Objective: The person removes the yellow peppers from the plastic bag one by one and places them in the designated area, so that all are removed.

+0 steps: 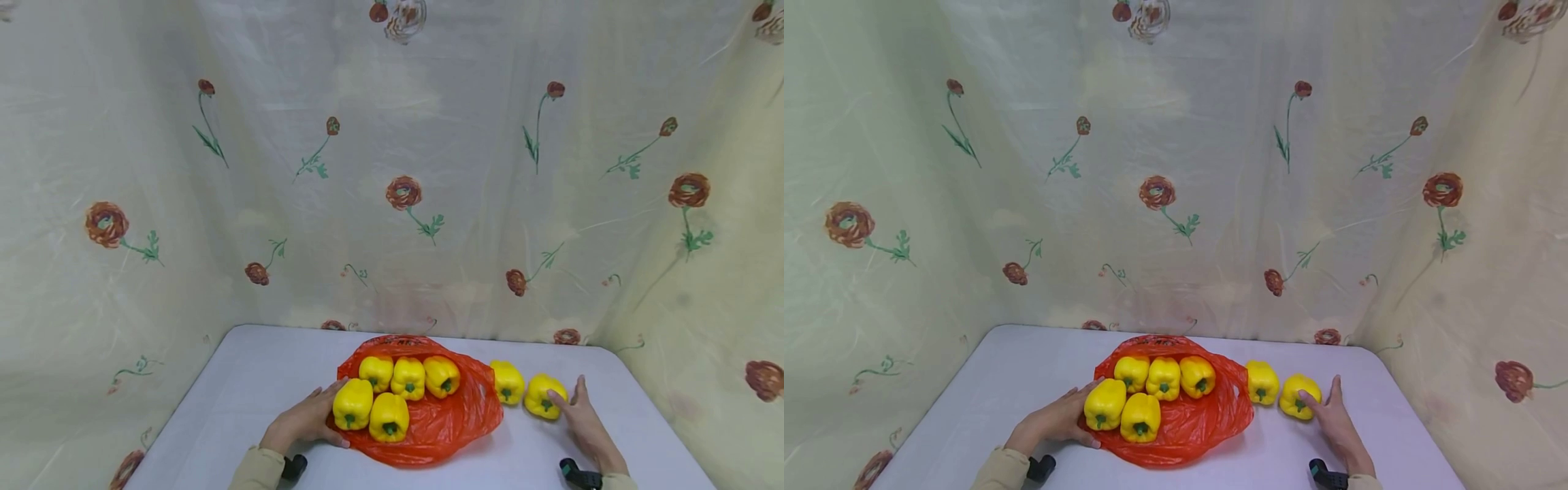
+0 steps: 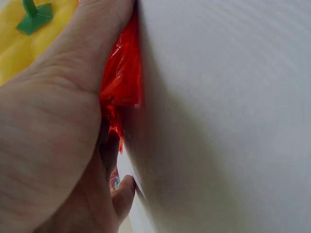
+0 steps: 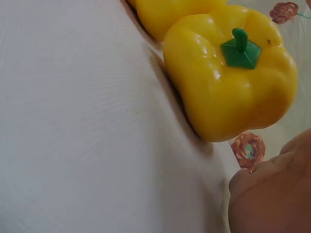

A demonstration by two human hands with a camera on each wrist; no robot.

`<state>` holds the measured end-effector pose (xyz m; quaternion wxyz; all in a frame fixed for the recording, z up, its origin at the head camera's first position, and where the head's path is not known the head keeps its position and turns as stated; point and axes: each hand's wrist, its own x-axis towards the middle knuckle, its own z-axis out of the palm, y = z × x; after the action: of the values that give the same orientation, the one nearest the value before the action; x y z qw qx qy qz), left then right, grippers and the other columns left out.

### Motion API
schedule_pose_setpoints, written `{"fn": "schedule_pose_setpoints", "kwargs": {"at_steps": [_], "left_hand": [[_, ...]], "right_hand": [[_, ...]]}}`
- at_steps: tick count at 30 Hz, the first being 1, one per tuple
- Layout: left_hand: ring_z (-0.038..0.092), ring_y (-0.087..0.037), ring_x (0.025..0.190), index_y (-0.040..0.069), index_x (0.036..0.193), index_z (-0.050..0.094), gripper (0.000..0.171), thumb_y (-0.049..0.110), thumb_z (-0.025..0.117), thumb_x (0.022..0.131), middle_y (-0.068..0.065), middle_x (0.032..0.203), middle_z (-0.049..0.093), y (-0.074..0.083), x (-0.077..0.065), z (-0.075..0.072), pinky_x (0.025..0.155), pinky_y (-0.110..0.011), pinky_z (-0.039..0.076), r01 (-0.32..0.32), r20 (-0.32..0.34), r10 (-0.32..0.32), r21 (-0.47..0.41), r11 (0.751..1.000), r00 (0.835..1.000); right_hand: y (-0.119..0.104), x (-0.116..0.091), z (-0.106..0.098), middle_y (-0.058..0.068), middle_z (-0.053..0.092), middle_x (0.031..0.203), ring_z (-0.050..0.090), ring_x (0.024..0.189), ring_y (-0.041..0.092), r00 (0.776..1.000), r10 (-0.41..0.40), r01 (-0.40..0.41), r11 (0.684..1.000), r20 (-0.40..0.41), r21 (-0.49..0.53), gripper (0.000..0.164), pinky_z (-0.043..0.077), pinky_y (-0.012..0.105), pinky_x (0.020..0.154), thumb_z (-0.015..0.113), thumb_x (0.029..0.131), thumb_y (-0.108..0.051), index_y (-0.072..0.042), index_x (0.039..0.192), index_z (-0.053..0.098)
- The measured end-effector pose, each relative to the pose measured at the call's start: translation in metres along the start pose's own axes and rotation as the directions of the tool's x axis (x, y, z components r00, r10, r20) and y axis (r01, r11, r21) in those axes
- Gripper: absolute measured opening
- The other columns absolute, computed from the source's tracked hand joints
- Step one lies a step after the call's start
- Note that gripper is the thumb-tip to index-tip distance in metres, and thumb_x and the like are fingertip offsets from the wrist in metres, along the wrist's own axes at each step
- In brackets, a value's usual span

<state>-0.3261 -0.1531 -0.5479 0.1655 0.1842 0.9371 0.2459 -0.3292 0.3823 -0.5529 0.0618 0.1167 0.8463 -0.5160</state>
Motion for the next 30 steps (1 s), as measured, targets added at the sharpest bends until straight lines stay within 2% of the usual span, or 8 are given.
{"fn": "schedule_pose_setpoints", "kwargs": {"at_steps": [4,9,15,23,25,30], "left_hand": [[0.029,-0.032,0.144,0.014,0.154,0.022,0.110,0.052,0.080,0.069,-0.010,0.160,0.025,0.001,-0.001,-0.001,0.119,-0.058,0.014,0.002,0.001,-0.002,0.007,1.000,1.000],[0.029,-0.032,0.144,0.015,0.154,0.022,0.110,0.052,0.080,0.069,-0.009,0.160,0.025,-0.001,0.000,0.001,0.119,-0.058,0.014,0.001,-0.001,-0.001,0.011,1.000,1.000],[0.029,-0.034,0.144,0.015,0.155,0.020,0.112,0.053,0.080,0.068,-0.011,0.159,0.026,-0.003,0.002,0.002,0.119,-0.059,0.014,0.012,-0.006,-0.012,0.015,1.000,1.000],[0.030,-0.034,0.143,0.015,0.155,0.020,0.112,0.053,0.080,0.068,-0.011,0.159,0.026,-0.003,0.002,0.002,0.119,-0.058,0.014,0.011,-0.003,-0.011,0.019,1.000,1.000],[0.030,-0.034,0.143,0.015,0.155,0.020,0.112,0.052,0.080,0.068,-0.011,0.159,0.026,-0.002,0.002,0.002,0.119,-0.059,0.015,0.014,-0.004,-0.013,0.016,1.000,1.000],[0.029,-0.036,0.143,0.015,0.155,0.019,0.113,0.053,0.080,0.068,-0.011,0.159,0.026,-0.002,0.001,0.002,0.119,-0.059,0.015,0.019,-0.008,-0.019,0.008,1.000,1.000]], "right_hand": [[0.000,-0.002,-0.004,0.026,-0.037,0.145,-0.015,0.140,0.053,1.000,-0.031,0.031,0.998,0.001,-0.047,0.106,-0.003,0.061,0.117,0.040,0.097,-0.060,-0.005,0.136,-0.042],[-0.003,-0.004,-0.010,0.017,-0.042,0.144,-0.020,0.140,0.048,0.998,-0.060,0.060,0.998,-0.005,-0.028,0.099,-0.004,0.059,0.118,0.033,0.099,-0.059,-0.008,0.136,-0.043],[-0.008,-0.009,-0.015,0.005,-0.044,0.146,-0.029,0.141,0.037,0.990,-0.132,0.135,0.988,-0.051,0.075,0.094,-0.005,0.055,0.119,0.035,0.101,-0.051,-0.013,0.138,-0.042],[-0.020,-0.018,-0.017,0.008,-0.037,0.153,-0.025,0.143,0.037,0.960,-0.265,0.277,0.948,-0.097,0.158,0.089,-0.004,0.058,0.116,0.037,0.102,-0.046,-0.017,0.144,-0.036],[-0.025,-0.020,-0.017,0.008,-0.035,0.154,-0.024,0.144,0.036,0.951,-0.293,0.306,0.936,-0.100,0.172,0.089,-0.005,0.055,0.117,0.039,0.102,-0.043,-0.017,0.145,-0.035],[-0.040,-0.026,-0.014,0.009,-0.028,0.158,-0.017,0.146,0.034,0.930,-0.350,0.363,0.921,-0.108,0.139,0.088,-0.003,0.025,0.119,0.042,0.102,-0.040,-0.019,0.148,-0.030]]}}
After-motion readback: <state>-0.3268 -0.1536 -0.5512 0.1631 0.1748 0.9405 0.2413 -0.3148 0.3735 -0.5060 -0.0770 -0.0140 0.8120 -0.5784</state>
